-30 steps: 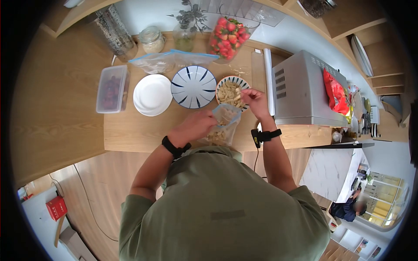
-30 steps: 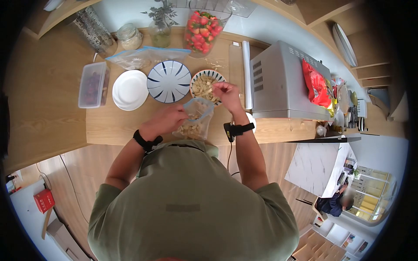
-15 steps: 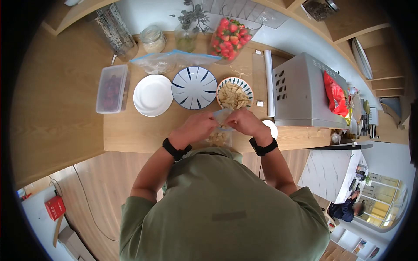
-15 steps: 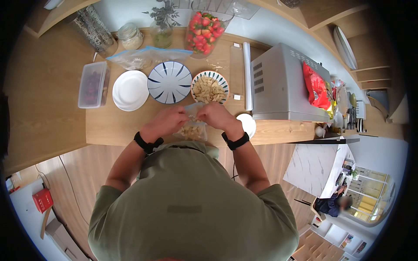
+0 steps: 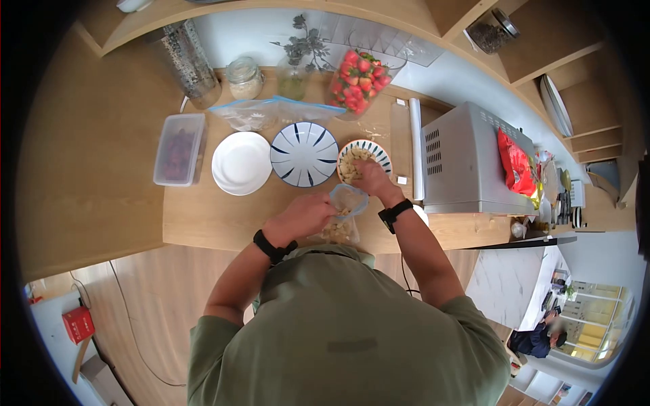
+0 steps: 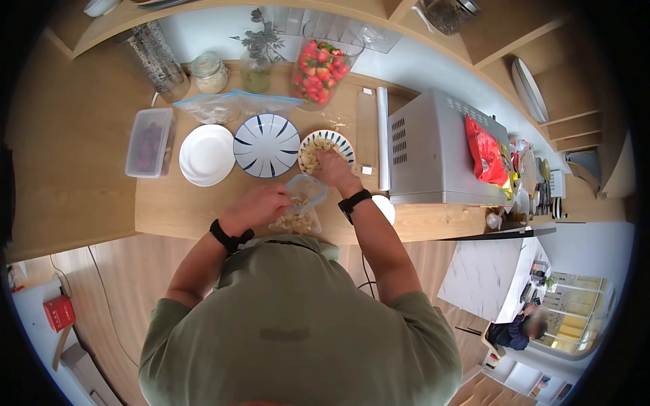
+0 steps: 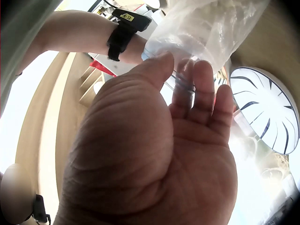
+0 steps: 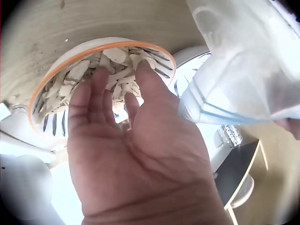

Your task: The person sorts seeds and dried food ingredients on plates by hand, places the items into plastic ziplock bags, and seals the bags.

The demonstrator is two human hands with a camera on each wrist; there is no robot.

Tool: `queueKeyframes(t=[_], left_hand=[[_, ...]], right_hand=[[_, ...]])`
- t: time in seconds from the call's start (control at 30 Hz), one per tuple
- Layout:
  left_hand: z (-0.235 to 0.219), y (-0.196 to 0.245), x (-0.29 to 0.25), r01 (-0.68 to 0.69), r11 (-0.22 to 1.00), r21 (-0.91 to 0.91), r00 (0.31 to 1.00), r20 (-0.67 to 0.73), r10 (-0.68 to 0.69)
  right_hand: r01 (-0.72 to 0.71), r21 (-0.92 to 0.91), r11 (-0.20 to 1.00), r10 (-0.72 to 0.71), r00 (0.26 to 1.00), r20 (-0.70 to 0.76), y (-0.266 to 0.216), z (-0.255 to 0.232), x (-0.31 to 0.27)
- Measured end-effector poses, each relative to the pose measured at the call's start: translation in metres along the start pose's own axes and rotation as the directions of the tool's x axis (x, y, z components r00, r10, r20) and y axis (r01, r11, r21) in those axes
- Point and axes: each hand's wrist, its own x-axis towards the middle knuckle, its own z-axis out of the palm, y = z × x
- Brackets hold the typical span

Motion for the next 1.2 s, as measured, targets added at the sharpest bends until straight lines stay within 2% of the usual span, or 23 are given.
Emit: queueKeyframes(t=[0.03, 0.1, 0.13, 0.2, 0.23, 0.3, 0.53, 0.6, 0.73, 0.8, 0.83, 0.9, 0.93, 1.0, 1.13, 1.2], left_hand=[[-0.001, -0.001, -0.002, -0.001, 1.0, -0.018, 1.0, -0.014, 0.001], [0.0, -0.002, -0.003, 0.012, 1.0, -0.017, 1.0, -0.014, -0.012], [0.001, -0.002, -0.003, 0.018, 1.0, -0.016, 1.0, -0.009, -0.018], [-0.002, -0.001, -0.002, 0.016, 1.0, -0.018, 1.0, -0.02, -0.016], [-0.002, 0.0, -0.002, 0.014, 1.0, -0.023, 1.0, -0.026, -0.014], [-0.002, 0.001, -0.002, 0.013, 1.0, -0.018, 1.0, -0.024, -0.013], [-0.002, 0.001, 0.0, 0.002, 1.0, -0.026, 1.0, -0.01, -0.003], [-0.001, 0.0, -0.001, 0.002, 1.0, -0.021, 1.0, -0.005, -0.002], [0.0, -0.001, 0.001, -0.006, 1.0, -0.011, 1.0, 0.001, 0.006], [0.001, -0.002, 0.001, -0.01, 1.0, -0.011, 1.0, 0.001, 0.01], [0.002, -0.002, 0.001, -0.011, 1.0, -0.01, 1.0, -0.002, 0.011], [0.002, -0.002, 0.002, -0.01, 1.0, -0.011, 1.0, 0.002, 0.01], [0.002, -0.002, 0.001, -0.008, 1.0, -0.011, 1.0, 0.007, 0.008], [0.001, -0.001, 0.001, -0.008, 1.0, -0.006, 1.0, 0.012, 0.008], [0.003, -0.002, -0.001, -0.014, 1.0, -0.012, 1.0, -0.002, 0.014], [0.003, -0.003, -0.002, -0.014, 1.0, -0.01, 1.0, -0.004, 0.014]], right_hand=[[0.009, -0.002, 1.0, -0.009, 1.0, 0.004, 0.002, 0.004, 0.003], [0.08, -0.034, 0.996, -0.085, 0.981, -0.176, 0.008, 0.014, 0.006], [0.082, -0.035, 0.996, -0.087, 0.981, -0.176, 0.013, 0.016, 0.007], [-0.036, 0.147, 0.988, 0.036, 0.999, 0.008, 0.017, 0.014, 0.009], [-0.036, 0.146, 0.989, 0.036, 0.999, 0.007, 0.019, 0.015, 0.009], [0.105, 0.077, 0.991, -0.101, 0.994, -0.049, 0.028, 0.021, 0.007], [0.148, 0.101, 0.984, -0.14, 0.987, -0.081, 0.031, 0.019, -0.002], [0.01, 0.17, 0.985, -0.007, 1.0, -0.021, 0.025, 0.012, -0.003], [-0.094, 0.283, 0.954, 0.11, 0.993, -0.041, 0.021, 0.007, -0.006], [-0.196, 0.323, 0.926, 0.199, 0.98, 0.023, 0.018, 0.007, -0.008], [-0.198, 0.322, 0.926, 0.201, 0.979, 0.023, 0.019, 0.01, -0.007], [-0.072, 0.115, 0.991, 0.073, 0.997, -0.007, 0.025, 0.021, -0.004], [-0.072, 0.116, 0.991, 0.073, 0.997, -0.006, 0.03, 0.025, -0.002], [-0.011, -0.021, 1.0, 0.013, 0.996, 0.087, 0.036, 0.028, 0.0], [0.054, 0.013, 0.998, -0.054, 0.998, 0.033, 0.037, 0.028, -0.001], [0.012, 0.154, 0.988, -0.007, 0.999, -0.031, 0.029, 0.019, -0.005]])
